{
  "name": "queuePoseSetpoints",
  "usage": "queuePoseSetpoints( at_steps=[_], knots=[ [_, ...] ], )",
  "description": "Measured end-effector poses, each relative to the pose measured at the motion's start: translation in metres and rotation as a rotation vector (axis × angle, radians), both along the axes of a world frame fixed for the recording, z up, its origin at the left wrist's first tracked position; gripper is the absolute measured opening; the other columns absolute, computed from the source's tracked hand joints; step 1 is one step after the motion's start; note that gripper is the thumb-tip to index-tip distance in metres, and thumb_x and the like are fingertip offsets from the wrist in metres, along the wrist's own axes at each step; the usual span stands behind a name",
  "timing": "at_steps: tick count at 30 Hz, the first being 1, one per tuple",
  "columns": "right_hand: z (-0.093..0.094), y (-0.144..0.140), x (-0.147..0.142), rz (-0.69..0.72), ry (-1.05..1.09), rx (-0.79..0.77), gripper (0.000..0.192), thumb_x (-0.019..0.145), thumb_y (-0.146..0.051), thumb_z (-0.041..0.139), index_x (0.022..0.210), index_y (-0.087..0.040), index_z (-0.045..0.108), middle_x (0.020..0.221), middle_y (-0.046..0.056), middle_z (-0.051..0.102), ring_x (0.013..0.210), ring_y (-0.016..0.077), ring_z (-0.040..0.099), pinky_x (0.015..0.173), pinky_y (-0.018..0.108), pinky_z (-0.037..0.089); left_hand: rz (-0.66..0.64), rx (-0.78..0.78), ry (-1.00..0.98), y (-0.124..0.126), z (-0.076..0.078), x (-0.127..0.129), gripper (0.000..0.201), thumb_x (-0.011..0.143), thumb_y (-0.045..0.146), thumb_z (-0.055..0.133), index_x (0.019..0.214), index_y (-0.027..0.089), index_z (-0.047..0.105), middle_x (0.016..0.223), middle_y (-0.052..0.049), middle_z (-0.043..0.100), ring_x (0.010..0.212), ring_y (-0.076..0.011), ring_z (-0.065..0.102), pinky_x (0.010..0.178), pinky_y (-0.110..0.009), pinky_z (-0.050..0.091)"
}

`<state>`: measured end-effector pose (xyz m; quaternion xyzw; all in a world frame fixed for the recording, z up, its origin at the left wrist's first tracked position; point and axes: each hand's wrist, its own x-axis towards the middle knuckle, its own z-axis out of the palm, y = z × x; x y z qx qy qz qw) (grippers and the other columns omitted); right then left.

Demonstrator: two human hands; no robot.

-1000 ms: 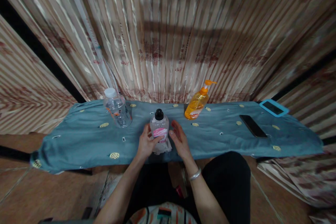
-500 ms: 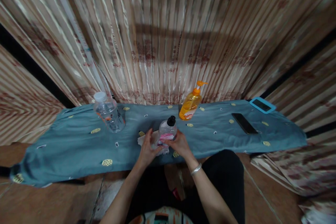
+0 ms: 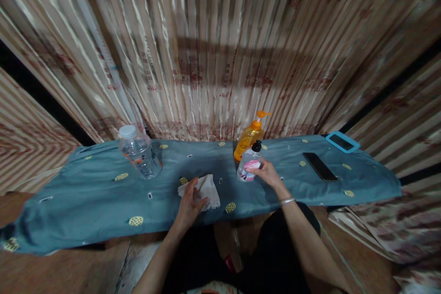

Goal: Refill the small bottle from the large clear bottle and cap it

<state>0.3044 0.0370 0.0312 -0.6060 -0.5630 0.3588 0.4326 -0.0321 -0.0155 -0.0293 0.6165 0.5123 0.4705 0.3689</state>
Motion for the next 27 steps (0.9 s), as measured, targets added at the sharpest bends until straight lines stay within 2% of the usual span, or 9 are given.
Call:
queuePoseSetpoints(
  at_steps=[6, 12, 17, 21, 27],
  knots=[
    [0.001, 0.021, 0.016, 0.114, 0.048, -0.133, 0.038, 0.097, -0.042, 0.067, 0.127, -0.019, 0.063, 0.126, 0.008, 0.067, 0.105, 0.0215, 0.068, 0.089, 0.044, 0.059, 0.099, 0.027, -0.017, -0.011, 0.008, -0.033, 0.057, 0.078, 0.046, 0.075, 0.128, 0.025, 0.059, 0.146, -0.014, 0.060, 0.137, -0.0344, 0.058, 0.110, -0.055, 0.054],
    [-0.002, 0.027, 0.026, 0.114, 0.063, -0.141, 0.038, 0.096, -0.041, 0.068, 0.127, -0.019, 0.063, 0.127, 0.008, 0.066, 0.107, 0.0221, 0.068, 0.091, 0.044, 0.059, 0.329, 0.015, 0.009, -0.020, 0.014, -0.084, 0.066, 0.075, 0.056, 0.077, 0.130, 0.025, 0.058, 0.136, -0.014, 0.064, 0.127, -0.0347, 0.065, 0.107, -0.056, 0.056],
    [-0.004, 0.026, 0.032, 0.096, 0.045, -0.126, 0.038, 0.097, -0.042, 0.067, 0.128, -0.020, 0.063, 0.128, 0.008, 0.066, 0.107, 0.0222, 0.068, 0.091, 0.045, 0.059, 0.430, 0.000, -0.027, -0.024, 0.013, -0.106, 0.072, 0.072, 0.061, 0.079, 0.130, 0.023, 0.058, 0.136, -0.016, 0.063, 0.126, -0.0350, 0.065, 0.108, -0.056, 0.055],
    [-0.002, 0.024, 0.035, 0.097, 0.014, -0.120, 0.038, 0.097, -0.042, 0.067, 0.127, -0.019, 0.063, 0.127, 0.008, 0.066, 0.107, 0.0221, 0.068, 0.091, 0.044, 0.059, 0.495, -0.001, -0.090, -0.017, 0.018, -0.111, 0.081, 0.072, 0.058, 0.081, 0.139, 0.025, 0.050, 0.143, -0.016, 0.059, 0.132, -0.0348, 0.060, 0.113, -0.057, 0.051],
    [-0.005, 0.022, 0.039, 0.083, -0.023, -0.096, 0.039, 0.097, -0.043, 0.067, 0.128, -0.019, 0.063, 0.128, 0.008, 0.066, 0.107, 0.0224, 0.068, 0.091, 0.045, 0.059, 0.606, 0.071, -0.045, 0.013, 0.036, -0.126, 0.114, 0.061, 0.053, 0.090, 0.154, 0.021, 0.031, 0.162, -0.023, 0.038, 0.151, -0.0414, 0.039, 0.124, -0.062, 0.034]
  ],
)
